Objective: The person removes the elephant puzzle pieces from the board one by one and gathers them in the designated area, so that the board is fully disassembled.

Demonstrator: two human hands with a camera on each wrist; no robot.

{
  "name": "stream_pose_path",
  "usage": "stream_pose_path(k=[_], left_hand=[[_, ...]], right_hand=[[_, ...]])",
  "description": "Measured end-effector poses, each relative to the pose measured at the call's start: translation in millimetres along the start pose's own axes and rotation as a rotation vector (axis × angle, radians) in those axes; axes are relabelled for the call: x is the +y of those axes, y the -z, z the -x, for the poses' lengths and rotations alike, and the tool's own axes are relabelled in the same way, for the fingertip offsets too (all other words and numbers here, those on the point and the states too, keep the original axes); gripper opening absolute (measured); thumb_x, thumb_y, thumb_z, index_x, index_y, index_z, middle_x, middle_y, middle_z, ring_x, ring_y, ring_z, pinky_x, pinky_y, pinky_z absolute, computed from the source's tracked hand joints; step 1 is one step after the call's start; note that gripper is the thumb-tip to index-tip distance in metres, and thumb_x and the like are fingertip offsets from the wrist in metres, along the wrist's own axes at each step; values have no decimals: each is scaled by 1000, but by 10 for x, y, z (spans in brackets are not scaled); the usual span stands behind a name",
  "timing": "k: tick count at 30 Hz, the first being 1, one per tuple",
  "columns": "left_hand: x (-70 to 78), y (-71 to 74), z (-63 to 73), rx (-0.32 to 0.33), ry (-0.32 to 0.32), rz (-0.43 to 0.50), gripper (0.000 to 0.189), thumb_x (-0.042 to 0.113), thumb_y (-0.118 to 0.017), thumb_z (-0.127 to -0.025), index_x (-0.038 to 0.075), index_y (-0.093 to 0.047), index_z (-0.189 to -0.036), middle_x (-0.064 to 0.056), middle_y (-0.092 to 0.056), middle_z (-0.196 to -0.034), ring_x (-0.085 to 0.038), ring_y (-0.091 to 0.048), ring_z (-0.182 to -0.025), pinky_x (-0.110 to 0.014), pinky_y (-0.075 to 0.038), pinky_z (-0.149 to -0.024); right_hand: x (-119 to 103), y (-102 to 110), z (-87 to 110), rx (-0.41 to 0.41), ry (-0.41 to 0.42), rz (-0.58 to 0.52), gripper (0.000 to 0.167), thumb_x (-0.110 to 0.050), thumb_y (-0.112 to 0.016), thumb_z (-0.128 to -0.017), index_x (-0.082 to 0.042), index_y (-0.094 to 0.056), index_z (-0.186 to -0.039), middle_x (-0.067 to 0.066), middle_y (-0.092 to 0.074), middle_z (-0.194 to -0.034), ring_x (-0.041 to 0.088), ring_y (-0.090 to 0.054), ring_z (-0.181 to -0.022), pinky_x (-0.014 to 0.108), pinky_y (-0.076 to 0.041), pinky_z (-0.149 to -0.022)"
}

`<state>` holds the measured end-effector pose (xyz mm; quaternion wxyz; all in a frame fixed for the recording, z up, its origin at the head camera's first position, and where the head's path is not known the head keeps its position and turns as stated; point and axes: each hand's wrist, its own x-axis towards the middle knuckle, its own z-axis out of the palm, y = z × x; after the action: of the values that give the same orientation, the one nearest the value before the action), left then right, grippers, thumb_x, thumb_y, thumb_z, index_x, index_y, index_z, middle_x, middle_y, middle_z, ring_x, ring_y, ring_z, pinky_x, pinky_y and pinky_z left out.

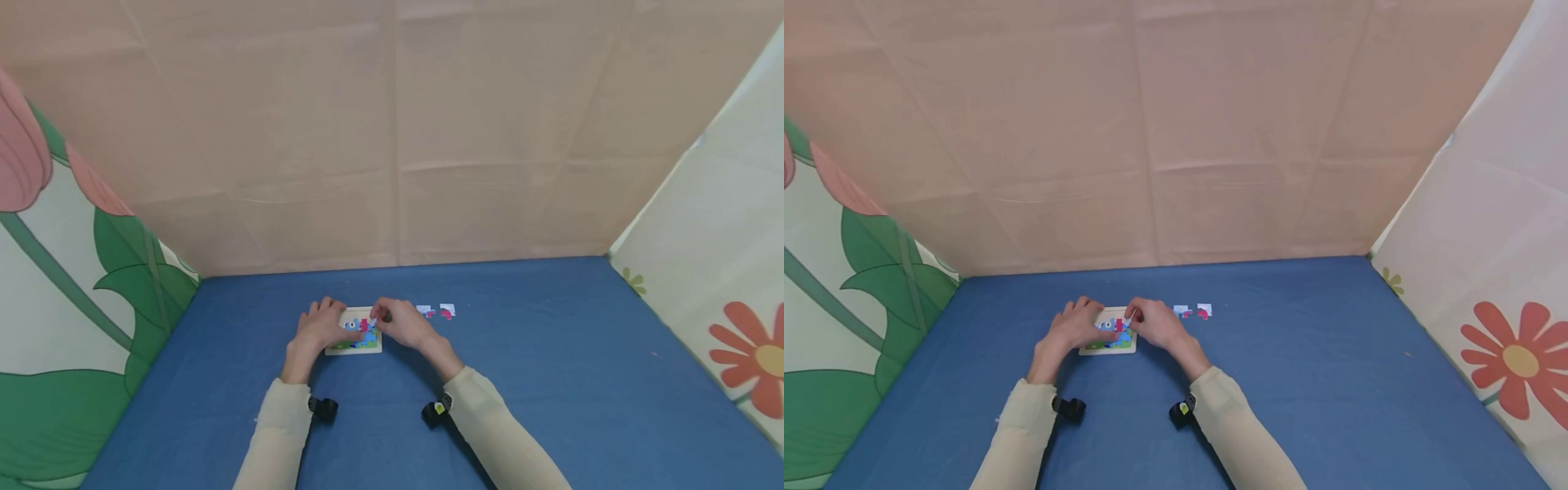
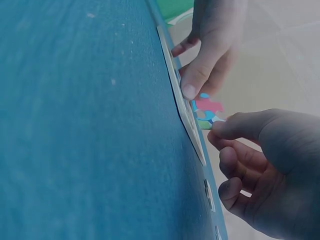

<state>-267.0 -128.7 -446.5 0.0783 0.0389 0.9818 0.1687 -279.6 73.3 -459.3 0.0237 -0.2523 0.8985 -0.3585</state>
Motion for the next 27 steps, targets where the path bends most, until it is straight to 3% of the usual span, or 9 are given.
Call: stream_pose_path(k=[8, 18, 27], left_hand=[[-47, 19, 5, 7, -18, 24, 83, 60, -78, -75, 11, -57, -138, -13, -52, -137, -35, -43, -122, -63, -32, -108], [-69, 27, -13, -14, 4, 45, 76, 54, -78, -79, 14, -56, -140, -12, -49, -142, -35, -40, -128, -63, -27, -113], [-69, 29, -21, -20, 3, 50, 76, 52, -78, -80, 14, -55, -141, -12, -48, -143, -35, -40, -128, -62, -28, -113]], right_hand=[[34, 34, 31, 18, 0, -20, 10, -6, -69, -90, -13, -68, -97, -1, -65, -87, 12, -57, -78, 27, -49, -68], [92, 151, 124, 15, -67, -26, 10, -9, -67, -92, -13, -68, -100, -1, -65, -88, 13, -56, -78, 27, -49, -66], [170, 252, 187, 31, -40, -16, 12, -6, -68, -88, -12, -69, -99, 0, -66, -85, 11, -56, -74, 25, -47, -63]])
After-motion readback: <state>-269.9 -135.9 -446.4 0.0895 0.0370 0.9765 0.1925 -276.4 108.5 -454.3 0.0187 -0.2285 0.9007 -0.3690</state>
